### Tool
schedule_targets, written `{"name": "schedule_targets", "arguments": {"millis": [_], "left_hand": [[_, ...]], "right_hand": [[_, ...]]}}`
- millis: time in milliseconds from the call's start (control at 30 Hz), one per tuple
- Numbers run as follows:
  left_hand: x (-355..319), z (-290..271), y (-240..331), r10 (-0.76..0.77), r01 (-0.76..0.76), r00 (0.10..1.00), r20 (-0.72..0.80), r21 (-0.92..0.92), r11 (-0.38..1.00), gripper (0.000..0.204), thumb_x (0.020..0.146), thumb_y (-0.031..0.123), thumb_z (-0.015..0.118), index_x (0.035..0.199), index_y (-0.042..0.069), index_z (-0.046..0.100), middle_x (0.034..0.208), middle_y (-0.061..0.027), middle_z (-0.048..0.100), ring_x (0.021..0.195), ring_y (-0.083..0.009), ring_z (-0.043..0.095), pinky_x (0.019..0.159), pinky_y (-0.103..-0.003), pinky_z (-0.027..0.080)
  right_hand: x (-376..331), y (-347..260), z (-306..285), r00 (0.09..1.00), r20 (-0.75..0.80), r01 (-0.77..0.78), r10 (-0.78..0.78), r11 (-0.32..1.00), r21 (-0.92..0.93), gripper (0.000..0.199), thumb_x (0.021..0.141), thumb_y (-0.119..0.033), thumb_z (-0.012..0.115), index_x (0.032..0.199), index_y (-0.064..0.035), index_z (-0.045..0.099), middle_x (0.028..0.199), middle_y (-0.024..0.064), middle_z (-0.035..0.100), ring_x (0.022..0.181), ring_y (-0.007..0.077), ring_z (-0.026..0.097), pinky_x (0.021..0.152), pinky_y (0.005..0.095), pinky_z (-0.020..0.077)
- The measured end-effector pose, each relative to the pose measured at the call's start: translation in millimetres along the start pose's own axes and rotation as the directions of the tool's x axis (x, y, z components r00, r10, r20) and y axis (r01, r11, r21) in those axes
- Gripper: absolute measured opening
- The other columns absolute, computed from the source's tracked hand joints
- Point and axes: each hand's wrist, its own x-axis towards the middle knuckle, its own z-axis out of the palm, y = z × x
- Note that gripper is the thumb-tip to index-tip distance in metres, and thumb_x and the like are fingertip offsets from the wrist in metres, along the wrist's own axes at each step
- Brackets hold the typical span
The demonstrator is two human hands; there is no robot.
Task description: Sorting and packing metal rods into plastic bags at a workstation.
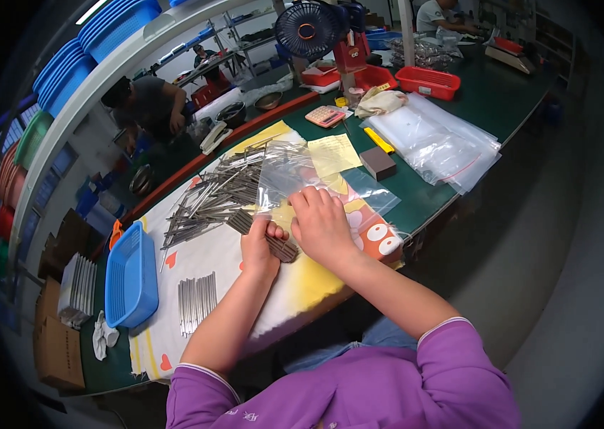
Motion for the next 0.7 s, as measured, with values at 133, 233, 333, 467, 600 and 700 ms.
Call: {"name": "schedule_targets", "arguments": {"millis": [133,233,333,467,600,700], "left_hand": [[-0.9,-0.7,-3.9,0.034,-0.034,0.999,0.006,-0.006,0.999,0.011,0.088,0.009,0.055,0.09,0.006,0.045,0.063,-0.0029,0.045,0.056,-0.0151,0.048,0.055,-0.032,0.046],[-0.7,-0.4,-4.9,0.048,-0.049,0.999,-0.016,-0.031,0.998,0.012,0.088,0.01,0.056,0.09,0.006,0.045,0.063,-0.0028,0.045,0.056,-0.0151,0.048,0.056,-0.032,0.046],[-2.8,0.5,-3.5,0.067,-0.067,0.997,-0.025,-0.009,0.998,0.009,0.087,0.012,0.055,0.085,0.009,0.047,0.063,-0.001,0.044,0.058,-0.0145,0.047,0.059,-0.034,0.045],[1.0,-0.1,-3.0,0.051,-0.053,0.998,-0.047,-0.028,0.998,0.012,0.087,0.01,0.056,0.089,0.008,0.045,0.062,-0.0022,0.044,0.057,-0.015,0.048,0.057,-0.034,0.046],[-2.2,2.3,0.7,0.046,-0.05,0.996,-0.083,-0.049,0.998,0.013,0.088,0.01,0.056,0.091,0.005,0.044,0.063,-0.0037,0.045,0.056,-0.0158,0.048,0.056,-0.033,0.046],[-3.6,1.5,-0.6,0.054,-0.056,0.997,-0.059,-0.029,0.998,0.013,0.088,0.01,0.055,0.093,0.005,0.044,0.063,-0.0037,0.045,0.056,-0.0159,0.048,0.056,-0.033,0.046]], "right_hand": [[3.7,5.6,-2.8,1.0,0.008,0.012,-0.011,0.995,-0.095,0.026,0.069,-0.005,0.061,0.092,-0.0076,0.051,0.091,0.0083,0.05,0.089,0.0262,0.051,0.075,0.039,0.0398],[6.6,14.6,-3.2,0.999,-0.019,0.026,-0.03,0.984,-0.178,0.024,0.068,-0.005,0.062,0.088,-0.0076,0.05,0.089,0.0085,0.05,0.088,0.0267,0.05,0.074,0.0394,0.0394],[6.2,31.0,-12.8,0.997,-0.055,-0.067,0.056,0.973,-0.222,0.025,0.068,-0.006,0.063,0.09,-0.0075,0.051,0.089,0.0083,0.05,0.088,0.0268,0.051,0.074,0.0392,0.0394],[7.6,43.1,-24.3,0.989,-0.076,-0.14,0.127,0.97,-0.201,0.028,0.071,-0.01,0.064,0.096,-0.0085,0.051,0.095,0.0106,0.053,0.09,0.0301,0.055,0.076,0.0418,0.0439],[20.6,40.6,-26.4,0.937,-0.006,-0.348,0.349,0.931,-0.114,0.03,0.077,-0.011,0.061,0.104,-0.0067,0.048,0.092,0.0148,0.059,0.081,0.0342,0.061,0.072,0.0439,0.0497],[23.0,45.6,-23.3,0.903,0.154,-0.373,0.402,0.909,-0.187,0.037,0.082,-0.013,0.057,0.116,-0.0052,0.043,0.081,0.0187,0.064,0.071,0.0367,0.064,0.064,0.0453,0.0522]]}}
